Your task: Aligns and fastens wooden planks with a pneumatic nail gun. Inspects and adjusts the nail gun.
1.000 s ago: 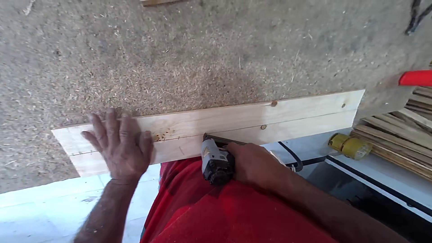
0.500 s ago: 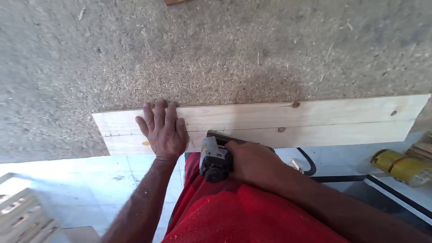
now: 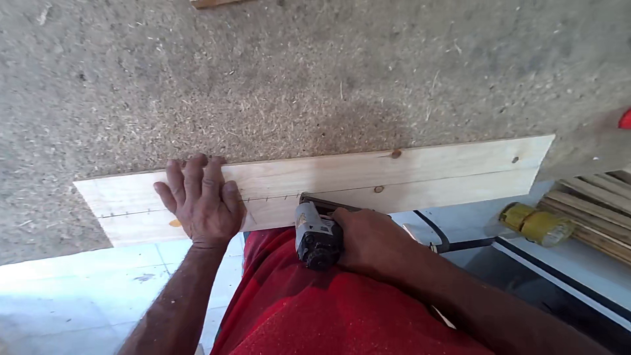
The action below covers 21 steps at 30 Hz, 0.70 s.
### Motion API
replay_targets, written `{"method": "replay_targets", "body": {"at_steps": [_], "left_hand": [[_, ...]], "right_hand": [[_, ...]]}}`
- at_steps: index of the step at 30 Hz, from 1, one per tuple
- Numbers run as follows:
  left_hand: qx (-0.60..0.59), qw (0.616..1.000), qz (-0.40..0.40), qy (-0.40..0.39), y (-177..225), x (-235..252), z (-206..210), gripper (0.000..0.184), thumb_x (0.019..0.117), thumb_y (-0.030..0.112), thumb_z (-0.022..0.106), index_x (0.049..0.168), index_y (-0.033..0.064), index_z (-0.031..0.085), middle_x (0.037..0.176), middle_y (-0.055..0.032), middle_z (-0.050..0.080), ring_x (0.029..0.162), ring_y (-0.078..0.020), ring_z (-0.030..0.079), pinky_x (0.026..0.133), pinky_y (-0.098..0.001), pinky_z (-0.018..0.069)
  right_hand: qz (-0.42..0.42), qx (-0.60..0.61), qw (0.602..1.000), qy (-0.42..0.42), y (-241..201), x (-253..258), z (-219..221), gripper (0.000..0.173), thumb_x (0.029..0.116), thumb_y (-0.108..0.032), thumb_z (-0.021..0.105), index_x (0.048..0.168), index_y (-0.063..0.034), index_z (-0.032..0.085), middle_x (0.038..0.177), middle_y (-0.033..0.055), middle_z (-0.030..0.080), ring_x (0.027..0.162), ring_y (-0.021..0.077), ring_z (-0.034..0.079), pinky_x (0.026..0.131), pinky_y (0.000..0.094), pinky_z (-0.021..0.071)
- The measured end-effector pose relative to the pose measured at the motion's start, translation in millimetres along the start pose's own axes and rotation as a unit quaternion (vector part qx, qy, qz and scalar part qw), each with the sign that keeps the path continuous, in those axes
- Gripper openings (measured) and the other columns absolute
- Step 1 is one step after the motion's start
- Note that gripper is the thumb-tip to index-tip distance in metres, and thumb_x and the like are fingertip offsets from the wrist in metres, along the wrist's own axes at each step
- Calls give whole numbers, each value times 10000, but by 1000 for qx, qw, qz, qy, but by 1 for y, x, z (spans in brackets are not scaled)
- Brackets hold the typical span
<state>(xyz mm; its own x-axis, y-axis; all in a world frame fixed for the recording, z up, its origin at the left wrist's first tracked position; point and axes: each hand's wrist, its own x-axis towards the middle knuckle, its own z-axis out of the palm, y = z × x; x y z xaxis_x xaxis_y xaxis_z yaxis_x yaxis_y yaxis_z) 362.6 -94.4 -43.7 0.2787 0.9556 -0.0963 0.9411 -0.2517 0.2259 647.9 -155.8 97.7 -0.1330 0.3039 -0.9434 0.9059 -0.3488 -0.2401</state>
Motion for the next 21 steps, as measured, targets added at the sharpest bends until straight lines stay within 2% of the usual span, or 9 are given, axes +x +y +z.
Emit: {"method": "replay_targets", "body": {"at_steps": [4,7,10,12,14,16,18,21], "left_hand": [[8,1000,-4,8,2,1,-1,529,1043,496,294,1462,298,550,1561,-23,494,1548,-310,265,1229,-616,130],[12,1000,-12,15,3,0,1,521,1033,482,315,1451,295,564,1553,-14,504,1547,-297,275,1234,-609,136],[13,999,-7,29,1,-1,4,540,1027,495,311,1447,277,571,1555,-9,504,1547,-290,277,1236,-599,138],[8,999,-4,43,1,-1,5,544,1026,500,317,1437,267,586,1541,-16,522,1539,-283,298,1239,-589,148],[11,999,-4,44,1,-2,4,549,1026,509,308,1439,274,583,1539,-15,524,1538,-279,304,1239,-586,161],[10,999,1,47,1,-1,4,553,1026,505,303,1433,263,588,1527,-28,535,1531,-287,316,1233,-585,171],[4,999,1,49,2,-1,5,555,1032,507,305,1439,256,588,1527,-30,538,1531,-286,320,1241,-584,166],[-7,999,-12,36,1,-3,5,574,1026,528,293,1463,273,565,1540,-31,525,1533,-283,320,1244,-598,168]], "right_hand": [[9,6,1000,-4,26,-5,1,464,824,-562,685,1122,-212,617,788,-12,647,745,193,675,609,439,542],[7,-13,1000,-13,38,-6,-2,452,808,-551,693,1091,-212,599,775,-12,641,735,196,675,606,442,542],[-23,-13,1000,-8,55,-9,-7,444,865,-533,671,1155,-205,601,778,-4,642,738,207,679,605,447,547],[-30,-22,999,-5,67,-10,-8,408,873,-518,667,1118,-200,597,762,-3,631,719,206,673,594,442,543],[-23,-23,999,-13,76,-13,-10,386,875,-510,668,1090,-198,594,766,-2,628,726,203,670,602,439,541],[-6,-14,999,-32,83,-17,-15,420,892,-519,656,1148,-191,598,811,7,648,772,213,680,635,450,547],[7,-7,999,-40,92,-21,-18,439,894,-532,662,1153,-182,608,838,17,663,799,224,685,660,460,548],[2,-11,1000,0,111,-26,-9,453,874,-567,659,1161,-219,620,799,-14,659,757,194,680,626,443,549]]}}
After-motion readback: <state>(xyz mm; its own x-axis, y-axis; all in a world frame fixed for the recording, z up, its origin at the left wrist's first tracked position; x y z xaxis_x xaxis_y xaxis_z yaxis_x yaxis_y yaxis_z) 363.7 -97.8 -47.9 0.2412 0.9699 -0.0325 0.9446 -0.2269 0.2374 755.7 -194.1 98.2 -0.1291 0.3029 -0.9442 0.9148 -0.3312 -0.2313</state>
